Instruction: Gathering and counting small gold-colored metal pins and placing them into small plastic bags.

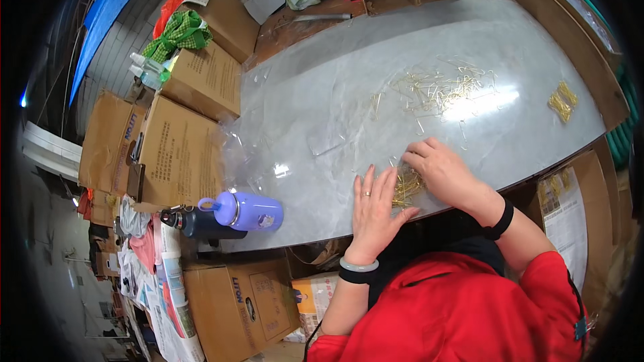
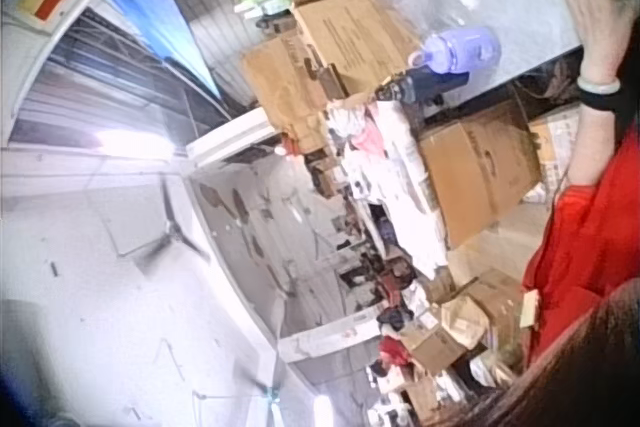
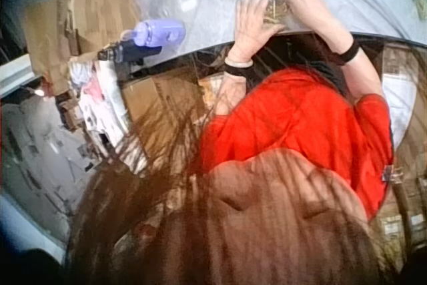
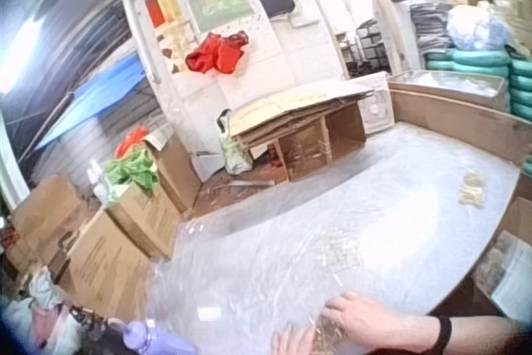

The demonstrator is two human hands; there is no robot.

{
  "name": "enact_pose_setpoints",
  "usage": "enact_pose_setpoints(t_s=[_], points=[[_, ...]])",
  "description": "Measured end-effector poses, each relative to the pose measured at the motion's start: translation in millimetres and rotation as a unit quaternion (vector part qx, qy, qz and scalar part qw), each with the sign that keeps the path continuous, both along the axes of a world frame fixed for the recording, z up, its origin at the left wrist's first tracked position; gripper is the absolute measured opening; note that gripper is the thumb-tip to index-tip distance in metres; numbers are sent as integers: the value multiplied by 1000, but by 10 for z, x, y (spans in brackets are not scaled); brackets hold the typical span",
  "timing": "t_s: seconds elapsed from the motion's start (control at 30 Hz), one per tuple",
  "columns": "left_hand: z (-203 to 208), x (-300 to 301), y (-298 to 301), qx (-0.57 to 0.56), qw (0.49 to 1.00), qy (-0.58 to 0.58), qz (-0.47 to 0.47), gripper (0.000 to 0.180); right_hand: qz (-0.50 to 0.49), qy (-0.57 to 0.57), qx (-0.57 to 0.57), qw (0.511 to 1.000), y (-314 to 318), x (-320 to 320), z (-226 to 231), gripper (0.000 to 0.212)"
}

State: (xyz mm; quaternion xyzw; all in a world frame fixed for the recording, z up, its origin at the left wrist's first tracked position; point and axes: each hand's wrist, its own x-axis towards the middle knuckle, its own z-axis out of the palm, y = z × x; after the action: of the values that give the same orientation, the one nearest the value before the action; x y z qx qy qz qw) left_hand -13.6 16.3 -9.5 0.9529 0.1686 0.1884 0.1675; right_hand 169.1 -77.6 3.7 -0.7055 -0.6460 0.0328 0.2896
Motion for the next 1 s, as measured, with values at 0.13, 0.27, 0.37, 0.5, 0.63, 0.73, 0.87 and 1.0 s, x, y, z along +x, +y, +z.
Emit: enact_pose_setpoints(t_s=[0.13, 0.27, 0.37, 0.5, 0.63, 0.73, 0.87, 1.0], points=[[-88, 6, 4, -2, 1000, -12, 3, 80, 34, 140, -66, 987, -62, -25, 80, 41], [-79, 0, 13, 15, 1000, -11, -6, 77, 78, 113, 9, 990, -109, 148, 52, 52], [-96, -28, 25, 9, 1000, -8, -5, 75, 136, 30, -10, 990, -124, 158, 124, 68], [-49, -2, -16, 29, 1000, -2, 12, 72, 167, 23, -49, 984, -64, 153, 115, 79], [-42, -17, -15, 17, 1000, -6, 5, 70, 167, -1, -100, 981, -63, 192, 173, 85], [-53, -26, -15, -7, 1000, -19, -1, 65, 141, 20, -84, 986, -161, 133, 188, 81], [-42, 42, -62, -37, 999, -14, 12, 57, 122, 2, 49, 991, -242, -77, -9, 74], [-103, 141, -233, -154, 984, -78, 44, 57, 95, 12, 42, 995, -191, -173, -144, 76]])
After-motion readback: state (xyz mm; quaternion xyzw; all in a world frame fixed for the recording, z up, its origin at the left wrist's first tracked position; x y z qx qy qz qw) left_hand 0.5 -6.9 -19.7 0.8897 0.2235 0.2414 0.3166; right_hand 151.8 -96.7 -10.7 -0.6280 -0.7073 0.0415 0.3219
